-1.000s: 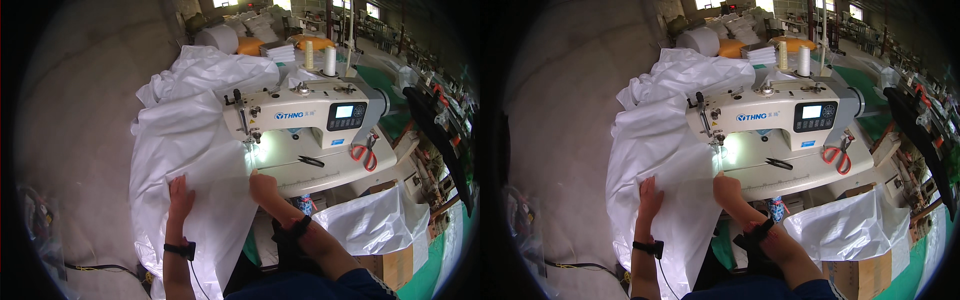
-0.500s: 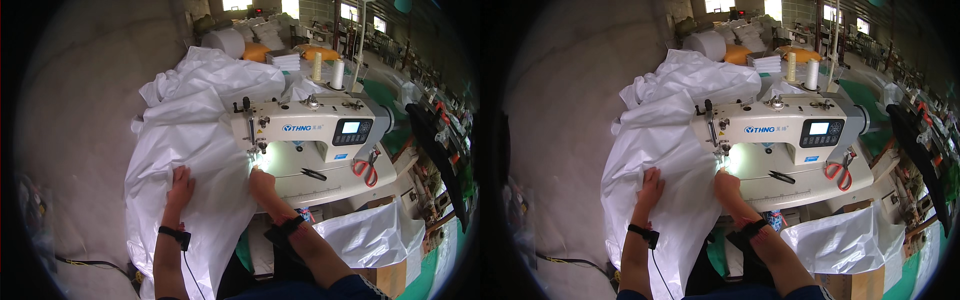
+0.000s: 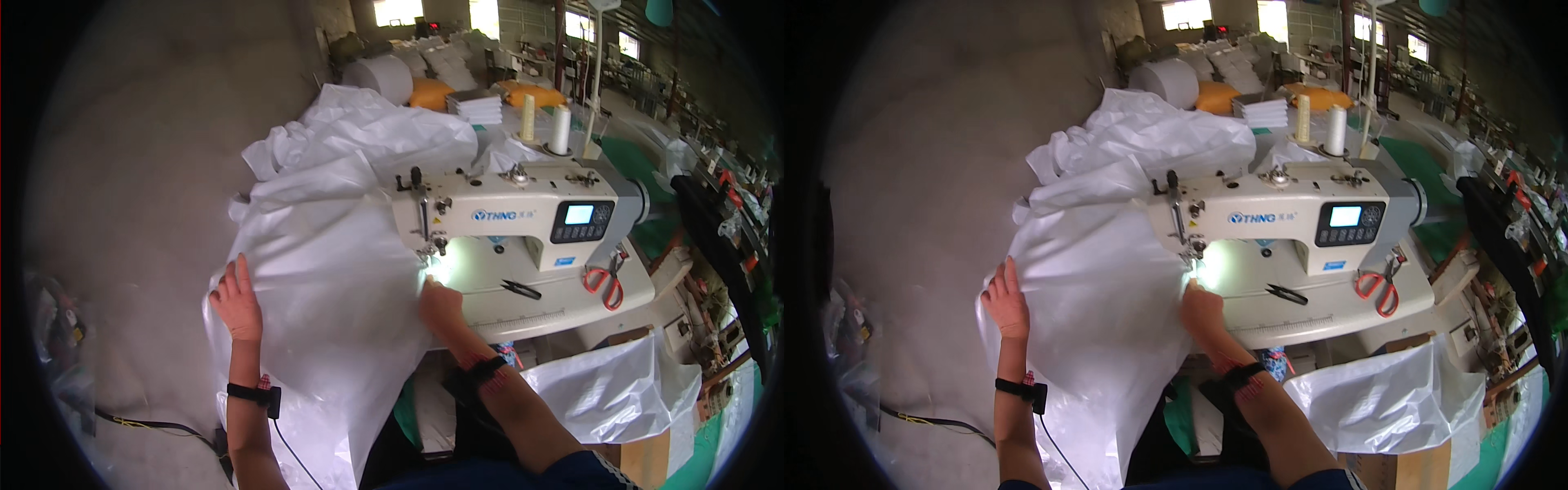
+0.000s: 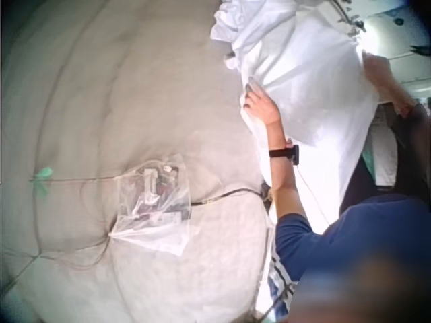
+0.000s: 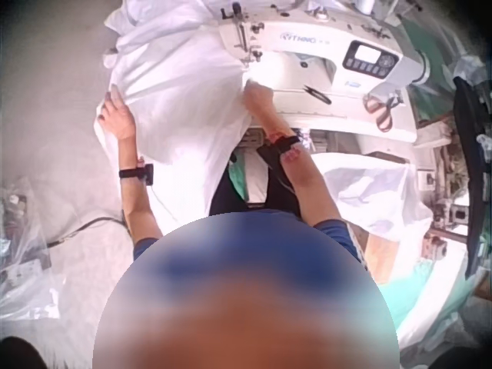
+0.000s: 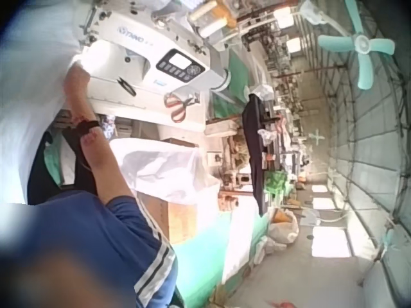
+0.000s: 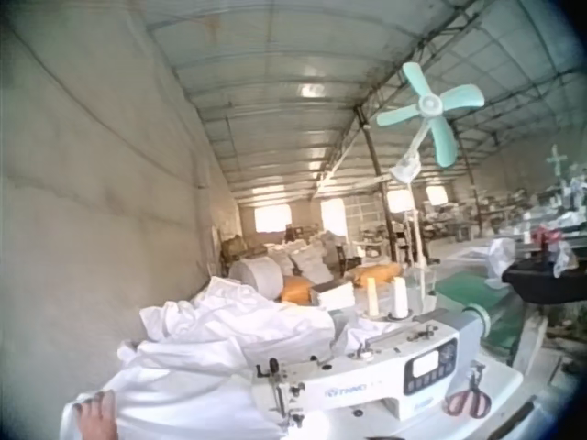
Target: Sewing large white plastic sheets using an industrial sewing machine.
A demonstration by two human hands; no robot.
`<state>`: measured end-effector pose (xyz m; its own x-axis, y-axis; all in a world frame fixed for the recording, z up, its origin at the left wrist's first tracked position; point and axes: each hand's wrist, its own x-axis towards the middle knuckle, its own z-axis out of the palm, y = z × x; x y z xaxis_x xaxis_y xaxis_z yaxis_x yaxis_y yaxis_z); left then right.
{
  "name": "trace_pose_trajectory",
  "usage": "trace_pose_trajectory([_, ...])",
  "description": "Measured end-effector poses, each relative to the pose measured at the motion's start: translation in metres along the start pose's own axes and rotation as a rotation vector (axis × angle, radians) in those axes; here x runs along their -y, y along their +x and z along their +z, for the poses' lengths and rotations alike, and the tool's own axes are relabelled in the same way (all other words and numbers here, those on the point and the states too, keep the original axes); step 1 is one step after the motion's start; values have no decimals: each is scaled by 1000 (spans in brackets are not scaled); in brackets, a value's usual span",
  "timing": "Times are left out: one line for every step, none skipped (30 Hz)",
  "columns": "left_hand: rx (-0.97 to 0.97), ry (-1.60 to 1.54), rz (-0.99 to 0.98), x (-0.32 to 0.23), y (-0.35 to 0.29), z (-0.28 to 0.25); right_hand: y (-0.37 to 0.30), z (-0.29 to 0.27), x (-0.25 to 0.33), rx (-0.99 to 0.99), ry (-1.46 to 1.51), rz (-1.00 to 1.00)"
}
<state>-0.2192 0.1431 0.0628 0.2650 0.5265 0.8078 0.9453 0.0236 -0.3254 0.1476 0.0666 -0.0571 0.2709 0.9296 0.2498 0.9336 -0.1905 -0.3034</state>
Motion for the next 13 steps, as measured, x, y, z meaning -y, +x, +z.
trace_pose_trajectory([26, 34, -56, 18, 0, -5, -1, -1, 0, 1, 12, 21])
trace_pose_trajectory([53, 68, -115, 34, 0, -9, -3, -3, 1, -93, 77, -5])
trace_pose_trajectory([-9, 43, -188, 51, -1, -16, -7, -5, 0, -169, 134, -17])
trace_pose_trajectory([27, 7, -186, 70, -3, -26, -12, -6, -1, -233, 177, -20])
trace_pose_trajectory([64, -35, -182, 89, -5, -38, -16, -8, -3, -297, 250, -35])
trace_pose_trajectory([142, -75, -195, 100, -5, -50, -21, -9, -5, -354, 311, -37])
trace_pose_trajectory([76, -294, -251, 103, -4, -59, -25, -9, -7, -411, 371, -36])
trace_pose_trajectory([14, -392, -180, 108, -5, -71, -29, -9, -8, -432, 419, -65])
trace_pose_trajectory([6, -486, -137, 115, -9, -87, -34, -6, -9, -451, 465, -94])
trace_pose_trajectory([-37, -590, -62, 123, -14, -104, -41, -2, -10, -466, 511, -120])
trace_pose_trajectory([-3, -768, -7, 130, -20, -121, -50, 5, -11, -377, 640, -81])
trace_pose_trajectory([21, -929, 63, 135, -31, -141, -60, 12, -12, -286, 767, -40])
trace_pose_trajectory([-35, -973, 123, 133, -28, -148, -71, 19, -13, -184, 898, 17])
